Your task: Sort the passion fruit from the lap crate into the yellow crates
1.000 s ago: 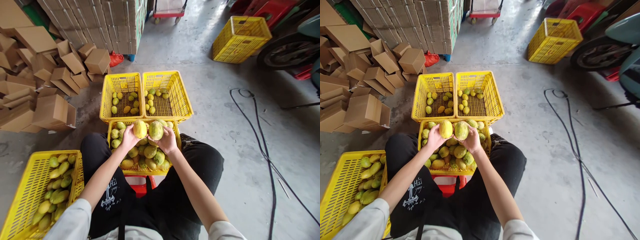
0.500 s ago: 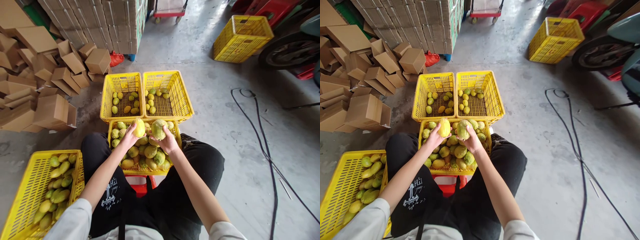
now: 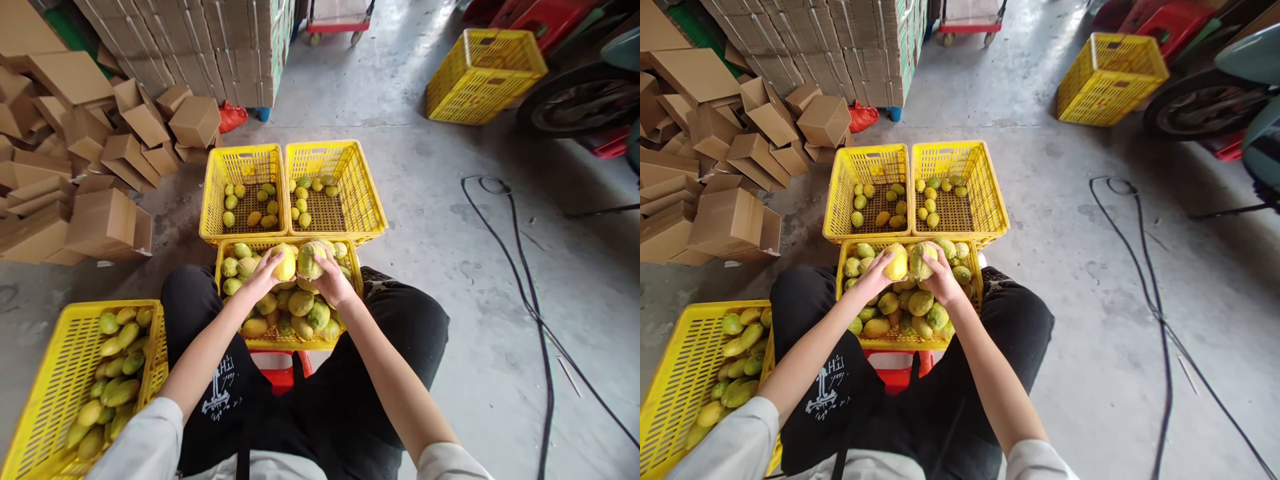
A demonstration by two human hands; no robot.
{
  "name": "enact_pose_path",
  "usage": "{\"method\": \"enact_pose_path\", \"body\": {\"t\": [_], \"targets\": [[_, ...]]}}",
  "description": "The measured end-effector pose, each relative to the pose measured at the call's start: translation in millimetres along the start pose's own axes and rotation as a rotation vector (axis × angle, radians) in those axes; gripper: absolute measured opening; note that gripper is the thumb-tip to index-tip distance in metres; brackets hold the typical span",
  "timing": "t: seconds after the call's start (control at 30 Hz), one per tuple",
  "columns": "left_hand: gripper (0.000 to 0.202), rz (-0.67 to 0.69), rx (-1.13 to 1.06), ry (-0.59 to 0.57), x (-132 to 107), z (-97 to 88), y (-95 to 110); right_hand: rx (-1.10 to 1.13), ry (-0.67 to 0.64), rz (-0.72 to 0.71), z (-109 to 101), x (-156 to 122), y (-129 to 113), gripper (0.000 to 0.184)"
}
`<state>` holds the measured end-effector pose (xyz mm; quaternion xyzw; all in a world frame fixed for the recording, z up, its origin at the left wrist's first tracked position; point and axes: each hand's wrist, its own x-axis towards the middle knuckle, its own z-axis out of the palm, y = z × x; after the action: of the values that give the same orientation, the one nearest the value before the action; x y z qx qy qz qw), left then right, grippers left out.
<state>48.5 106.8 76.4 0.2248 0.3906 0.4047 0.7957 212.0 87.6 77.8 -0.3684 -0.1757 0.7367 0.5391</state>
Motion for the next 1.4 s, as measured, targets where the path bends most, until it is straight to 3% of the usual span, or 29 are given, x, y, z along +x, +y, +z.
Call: {"method": "enact_pose_path", "body": {"t": [0.2, 0.33, 0.57, 0.7, 0.93, 1.13, 1.4], "targets": [[0.021, -0.057, -0.206, 0.072, 3.2, -1.3, 0.7, 0.097, -0.016, 0.022, -2.5, 1.7, -3.5, 0.029], [0.022, -0.045, -0.313, 0.024, 2.1, -1.4, 3.2, 0.16, -0.075, 0.012, -2.3, 2.1, -7.7, 0.032], [0.032, 0.092, -0.278, 0.105, -1.2, -2.5, 3.1, 0.145, -0.035, 0.036, -1.2, -1.1, -8.9, 0.028], [0.04, 0.078, -0.196, 0.073, 3.3, -5.9, -2.0, 0.119, -0.091, 0.069, -0.3, -2.7, -5.4, 0.03], [0.036, 0.057, -0.152, 0.084, 13.2, -10.9, -10.0, 0.046, -0.079, 0.081, 0.9, -0.8, -0.5, 0.029], [0.033, 0.029, -0.211, 0.112, 7.9, -3.9, -3.3, 0.101, -0.048, 0.089, 0.1, -0.7, -3.1, 0.028], [0.025, 0.089, -0.349, 0.087, -2.4, 0.0, 8.8, 0.119, -0.045, 0.038, 0.4, -0.1, -8.0, 0.031]]}}
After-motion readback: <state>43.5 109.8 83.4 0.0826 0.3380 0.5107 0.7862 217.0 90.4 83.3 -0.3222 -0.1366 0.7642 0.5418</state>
